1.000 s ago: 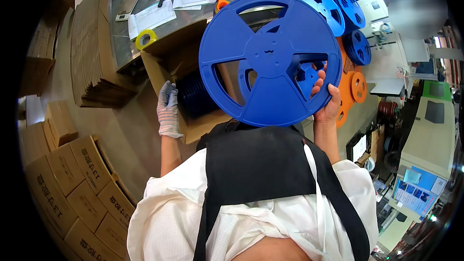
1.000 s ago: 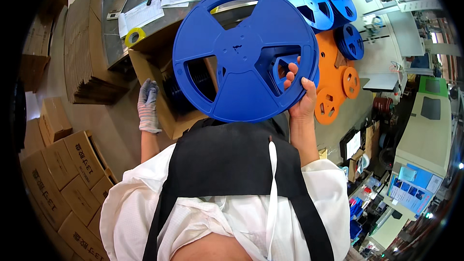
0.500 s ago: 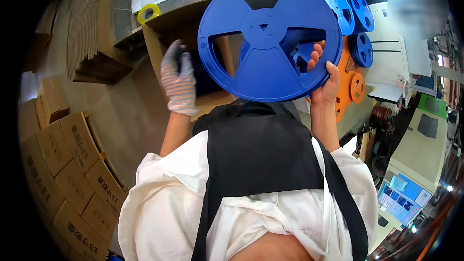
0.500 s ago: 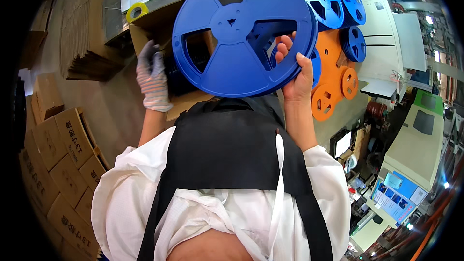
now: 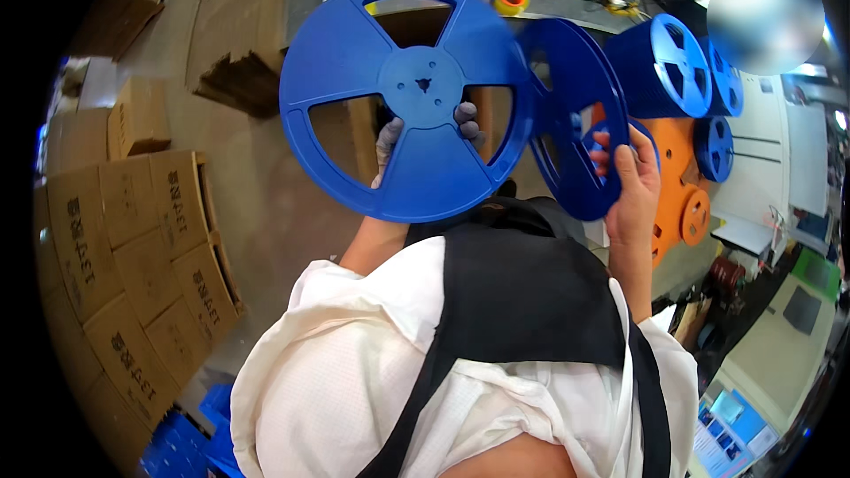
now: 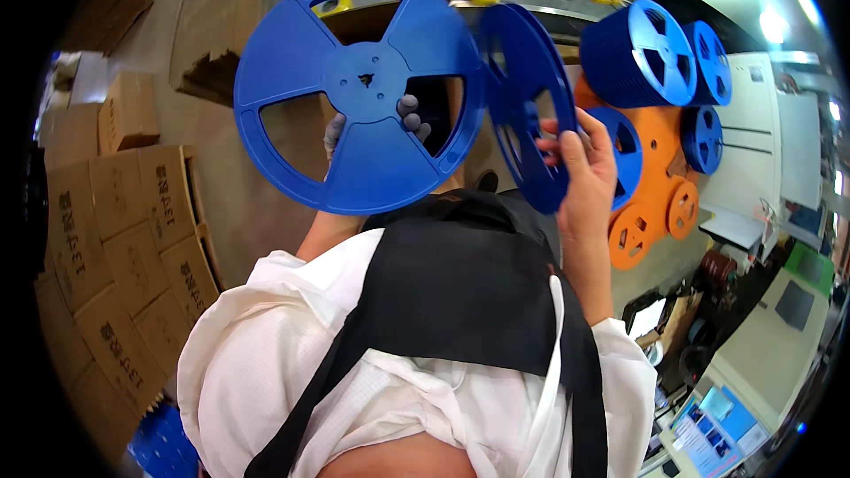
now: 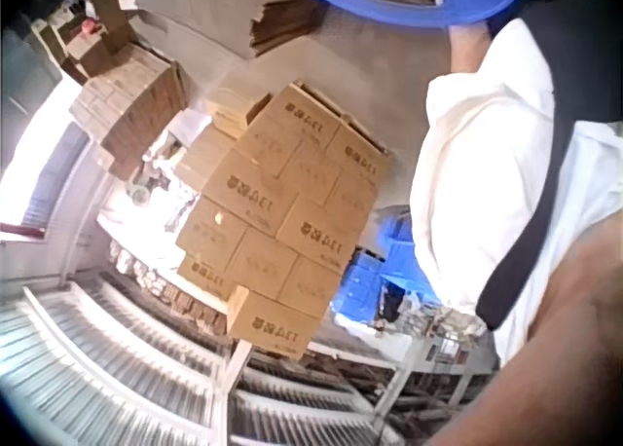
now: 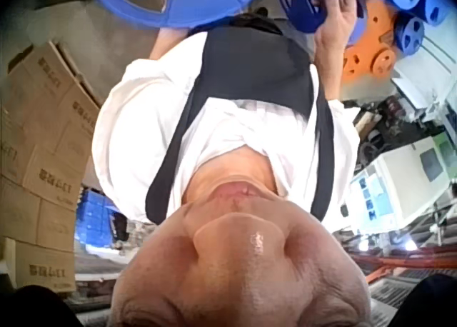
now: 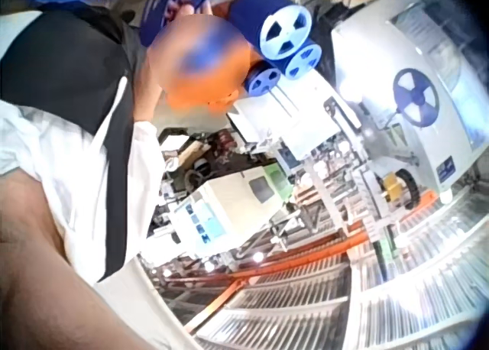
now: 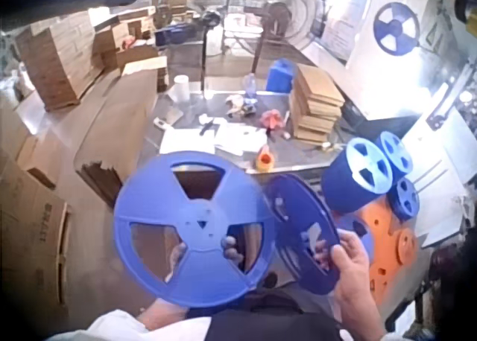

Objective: The person picks up stacks of blue plastic spools from a conveyor and a table, then places them one by one into a cardboard box. The person continues filling the box with spools until it is full.

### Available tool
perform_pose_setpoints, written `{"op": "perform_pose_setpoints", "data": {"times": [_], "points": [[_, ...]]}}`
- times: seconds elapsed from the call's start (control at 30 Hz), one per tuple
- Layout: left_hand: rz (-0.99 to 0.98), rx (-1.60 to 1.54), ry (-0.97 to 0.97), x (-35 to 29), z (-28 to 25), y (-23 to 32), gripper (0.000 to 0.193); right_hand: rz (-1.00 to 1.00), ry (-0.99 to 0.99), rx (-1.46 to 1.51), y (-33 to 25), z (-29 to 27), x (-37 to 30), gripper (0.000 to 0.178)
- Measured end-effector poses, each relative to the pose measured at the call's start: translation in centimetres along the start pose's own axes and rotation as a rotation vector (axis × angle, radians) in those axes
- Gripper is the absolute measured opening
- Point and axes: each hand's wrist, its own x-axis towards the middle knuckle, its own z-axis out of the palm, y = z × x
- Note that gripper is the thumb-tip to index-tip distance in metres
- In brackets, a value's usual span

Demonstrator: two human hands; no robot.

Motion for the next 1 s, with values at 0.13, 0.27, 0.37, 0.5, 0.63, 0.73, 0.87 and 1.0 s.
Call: {"op": "perform_pose_setpoints", "data": {"times": [0.13, 0.27, 0.37, 0.5, 0.63, 0.73, 0.87, 1.0], "points": [[0.063, -0.086, -0.098, -0.7, 0.1, 1.4, 0.068, 0.045, 0.14, 0.032, 2.0, -1.7, -0.3, 0.027], [0.121, -0.145, -0.133, -1.5, -0.9, 1.4, 0.069, 0.027, 0.165, 0.185, 2.7, -3.9, -0.1, 0.036], [0.14, -0.17, -0.143, -1.5, -1.5, 1.4, 0.07, -0.003, 0.185, 0.322, 3.0, -6.2, 0.5, 0.043], [0.209, -0.107, -0.037, -2.6, -0.5, 1.4, 0.076, -0.032, 0.184, 0.517, 3.4, -9.4, 0.5, 0.046], [0.158, -0.063, -0.142, -3.9, -0.8, 3.3, 0.071, -0.022, 0.154, 0.687, 3.8, -10.3, 0.5, 0.046], [0.148, 0.052, -0.314, -3.4, -0.7, 5.6, 0.069, -0.032, 0.12, 0.818, 4.1, -9.8, 0.2, 0.043], [0.197, 0.18, -0.205, -4.2, -1.4, 8.1, 0.066, -0.019, 0.087, 0.951, 4.7, -10.3, 0.3, 0.043], [0.316, 0.431, 0.168, -4.9, -3.1, 7.7, 0.063, -0.051, 0.078, 0.94, 5.0, -8.9, 0.9, 0.043]]}}
